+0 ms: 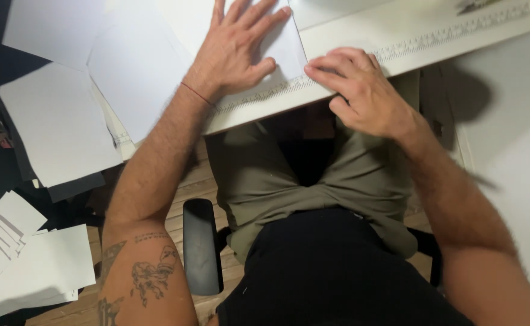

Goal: Folding and trimming white sheets of material at a sewing station

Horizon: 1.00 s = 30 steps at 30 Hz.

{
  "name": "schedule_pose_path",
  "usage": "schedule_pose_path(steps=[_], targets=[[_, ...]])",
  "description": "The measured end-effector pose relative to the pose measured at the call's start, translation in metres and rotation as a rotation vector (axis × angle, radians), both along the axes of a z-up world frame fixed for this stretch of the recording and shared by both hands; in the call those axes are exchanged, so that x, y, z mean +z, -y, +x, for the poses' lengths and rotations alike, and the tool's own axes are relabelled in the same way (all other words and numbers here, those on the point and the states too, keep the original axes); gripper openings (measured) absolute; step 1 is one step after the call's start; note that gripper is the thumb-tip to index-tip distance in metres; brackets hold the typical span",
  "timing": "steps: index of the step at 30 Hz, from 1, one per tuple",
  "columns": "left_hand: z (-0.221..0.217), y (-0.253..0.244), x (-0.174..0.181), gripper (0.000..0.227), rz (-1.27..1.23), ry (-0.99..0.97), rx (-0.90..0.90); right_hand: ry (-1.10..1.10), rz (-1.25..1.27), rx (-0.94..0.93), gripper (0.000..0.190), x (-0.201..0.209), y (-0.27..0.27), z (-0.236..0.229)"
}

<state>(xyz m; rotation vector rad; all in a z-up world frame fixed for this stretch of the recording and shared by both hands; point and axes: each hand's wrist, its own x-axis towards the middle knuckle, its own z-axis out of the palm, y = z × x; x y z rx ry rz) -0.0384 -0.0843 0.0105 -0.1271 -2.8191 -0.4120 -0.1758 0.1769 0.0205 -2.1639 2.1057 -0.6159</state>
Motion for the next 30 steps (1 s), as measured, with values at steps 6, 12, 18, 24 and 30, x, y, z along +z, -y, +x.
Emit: schedule_pose_path(steps=[6,12,18,24,30], targets=[[-0.001,0.0,0.004,0.076,0.071,0.109,0.025,0.013,0.013,-0.035,0.06,0.001,0.002,0.004],[0.0,-0.001,0.003,0.075,0.071,0.094,0.02,0.042,0.027,-0.058,0.062,0.001,0.0,0.006],[0.002,-0.001,0.001,0.074,0.079,0.081,0.018,0.031,0.029,-0.067,0.062,-0.001,0.0,0.007],[0.0,0.002,0.002,0.076,0.068,0.097,0.009,0.009,0.013,-0.061,0.061,0.001,0.002,0.008],[0.005,0.008,-0.001,0.077,0.068,0.141,0.008,0.043,-0.041,-0.078,0.059,-0.008,0.002,-0.012]])
